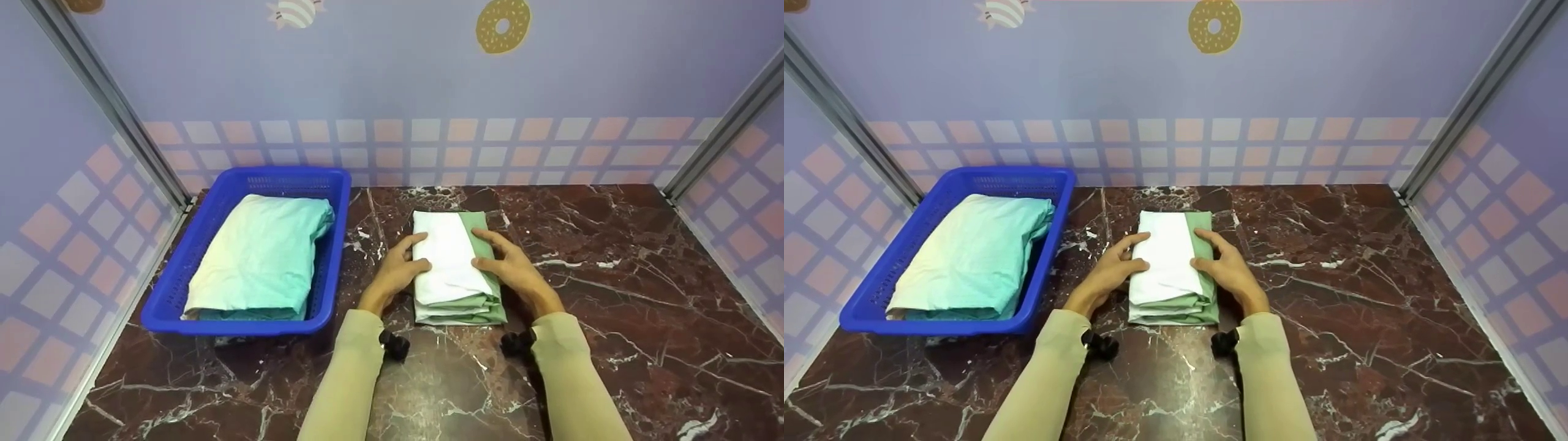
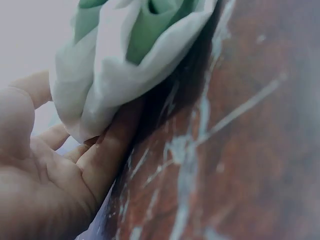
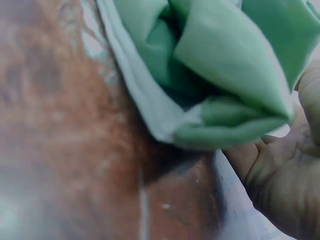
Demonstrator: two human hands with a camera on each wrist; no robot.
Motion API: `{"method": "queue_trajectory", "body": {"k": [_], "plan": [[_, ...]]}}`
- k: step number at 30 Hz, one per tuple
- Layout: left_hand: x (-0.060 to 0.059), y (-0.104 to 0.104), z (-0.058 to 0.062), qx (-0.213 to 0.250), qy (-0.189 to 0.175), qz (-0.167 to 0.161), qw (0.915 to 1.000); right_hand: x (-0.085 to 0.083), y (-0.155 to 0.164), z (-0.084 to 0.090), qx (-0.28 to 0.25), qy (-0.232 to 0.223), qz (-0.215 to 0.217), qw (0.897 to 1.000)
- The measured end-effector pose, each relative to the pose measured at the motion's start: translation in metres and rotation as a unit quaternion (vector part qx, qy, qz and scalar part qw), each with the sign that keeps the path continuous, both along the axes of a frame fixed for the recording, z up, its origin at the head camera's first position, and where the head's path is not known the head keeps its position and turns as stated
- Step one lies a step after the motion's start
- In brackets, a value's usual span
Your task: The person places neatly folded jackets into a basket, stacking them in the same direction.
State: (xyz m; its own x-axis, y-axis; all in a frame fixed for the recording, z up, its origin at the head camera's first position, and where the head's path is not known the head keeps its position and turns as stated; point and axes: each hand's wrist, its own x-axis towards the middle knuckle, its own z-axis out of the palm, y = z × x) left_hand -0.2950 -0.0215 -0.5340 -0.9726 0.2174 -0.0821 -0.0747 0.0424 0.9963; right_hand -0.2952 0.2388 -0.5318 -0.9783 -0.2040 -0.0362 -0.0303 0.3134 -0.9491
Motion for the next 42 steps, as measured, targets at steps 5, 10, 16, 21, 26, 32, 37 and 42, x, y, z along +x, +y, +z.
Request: {"method": "queue_trajectory", "body": {"k": [5, 10, 16, 21, 26, 32, 37, 42], "plan": [[0.002, 0.000, 0.002, 0.001, 0.004, 0.001, 1.0000, 0.001, -0.001, 0.003, 0.006, 0.017, 0.013, 1.000], [0.004, -0.002, 0.008, 0.007, 0.019, 0.001, 0.9998, 0.001, -0.003, 0.010, -0.001, 0.026, 0.019, 0.999], [0.007, -0.004, 0.021, 0.011, 0.038, 0.001, 0.9992, 0.003, -0.005, 0.022, -0.009, 0.047, 0.018, 0.999], [0.012, -0.005, 0.034, 0.003, 0.049, 0.010, 0.9987, 0.006, -0.007, 0.033, -0.036, 0.045, 0.023, 0.998], [0.017, -0.006, 0.047, -0.006, 0.075, 0.017, 0.9971, 0.010, -0.010, 0.045, -0.040, 0.055, 0.027, 0.997], [0.021, -0.008, 0.059, -0.013, 0.104, 0.023, 0.9942, 0.015, -0.013, 0.058, -0.052, 0.058, 0.023, 0.997], [0.025, -0.012, 0.067, -0.024, 0.129, 0.029, 0.9909, 0.019, -0.016, 0.065, -0.049, 0.068, 0.022, 0.996], [0.028, -0.016, 0.074, -0.020, 0.141, 0.029, 0.9894, 0.022, -0.021, 0.070, -0.045, 0.079, 0.018, 0.996]]}}
